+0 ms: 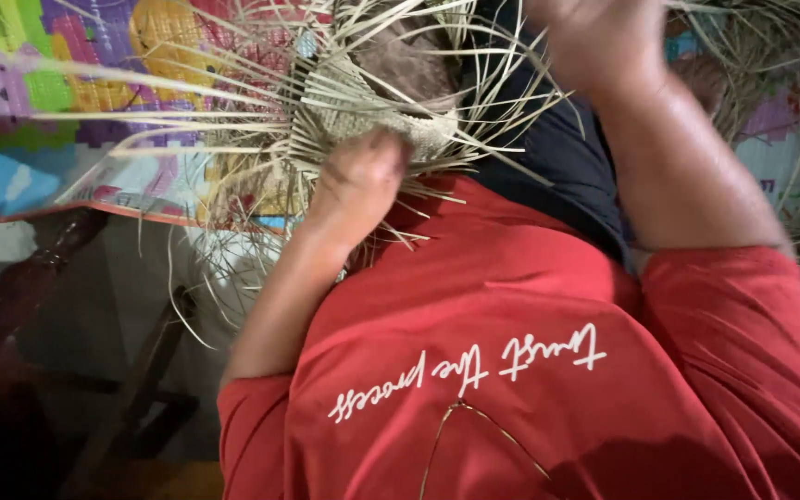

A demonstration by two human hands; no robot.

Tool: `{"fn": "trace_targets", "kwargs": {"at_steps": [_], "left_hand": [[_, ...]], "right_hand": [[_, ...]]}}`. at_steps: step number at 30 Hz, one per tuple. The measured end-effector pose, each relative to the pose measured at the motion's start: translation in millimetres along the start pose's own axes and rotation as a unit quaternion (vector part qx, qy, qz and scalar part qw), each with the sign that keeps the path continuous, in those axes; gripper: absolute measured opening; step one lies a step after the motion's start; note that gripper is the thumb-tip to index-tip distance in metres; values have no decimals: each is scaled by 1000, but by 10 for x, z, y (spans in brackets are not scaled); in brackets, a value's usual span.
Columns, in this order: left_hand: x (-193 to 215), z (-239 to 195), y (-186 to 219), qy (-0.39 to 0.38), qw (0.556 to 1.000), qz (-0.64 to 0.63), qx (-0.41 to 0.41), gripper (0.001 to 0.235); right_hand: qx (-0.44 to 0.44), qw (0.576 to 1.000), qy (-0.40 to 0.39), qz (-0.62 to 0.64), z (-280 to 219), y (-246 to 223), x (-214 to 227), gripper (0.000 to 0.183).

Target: Weaving a hat from dried straw fibers while sitting on a floor mat.

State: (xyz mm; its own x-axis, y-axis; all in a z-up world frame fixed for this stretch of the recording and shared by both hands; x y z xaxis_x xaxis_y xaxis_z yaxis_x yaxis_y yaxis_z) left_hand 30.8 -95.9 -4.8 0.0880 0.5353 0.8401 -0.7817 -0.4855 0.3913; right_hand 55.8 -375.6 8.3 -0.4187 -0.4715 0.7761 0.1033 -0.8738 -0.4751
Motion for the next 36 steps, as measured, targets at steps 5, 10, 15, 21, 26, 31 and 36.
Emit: {"fn": "trace_targets", "kwargs": {"at_steps": [5,10,15,21,26,31,36], "left_hand": [[389,166,215,53,958,-277,50,18],[664,102,242,128,946,-297,24,7],[774,117,358,123,957,-261,3,10],[816,94,349,165,951,-262,-21,6],[851,99,408,163,969,-183,-23,15],[791,60,398,192,972,-137,-19,12],[837,20,384,245,956,-160,27,10]], "right_hand": [[289,922,-157,202,-60,-1310,308,32],[269,909,-239,210,-228,-1511,257,37],[262,921,-244,156,-345,-1408,65,26],[254,929,-195,185,-365,-1378,29,18],[194,922,-223,249,-369,-1480,156,12],[184,935,-199,228,-444,-1433,92,13],[140,943,-225,201,-482,-1312,-79,21]]}}
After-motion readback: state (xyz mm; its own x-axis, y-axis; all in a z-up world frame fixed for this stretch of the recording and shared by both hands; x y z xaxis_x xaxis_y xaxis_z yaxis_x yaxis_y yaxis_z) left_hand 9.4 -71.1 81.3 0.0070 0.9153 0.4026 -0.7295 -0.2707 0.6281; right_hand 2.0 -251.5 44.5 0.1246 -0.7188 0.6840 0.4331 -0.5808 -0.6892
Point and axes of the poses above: each hand's wrist, its own z-axis towards the middle knuckle, its own x-axis out of the back of the hand, y = z × x, the point moved 5 cm from there along z, towards the middle knuckle, and after that the axes turned 6 degrees about -z, right-handed, at the moved point
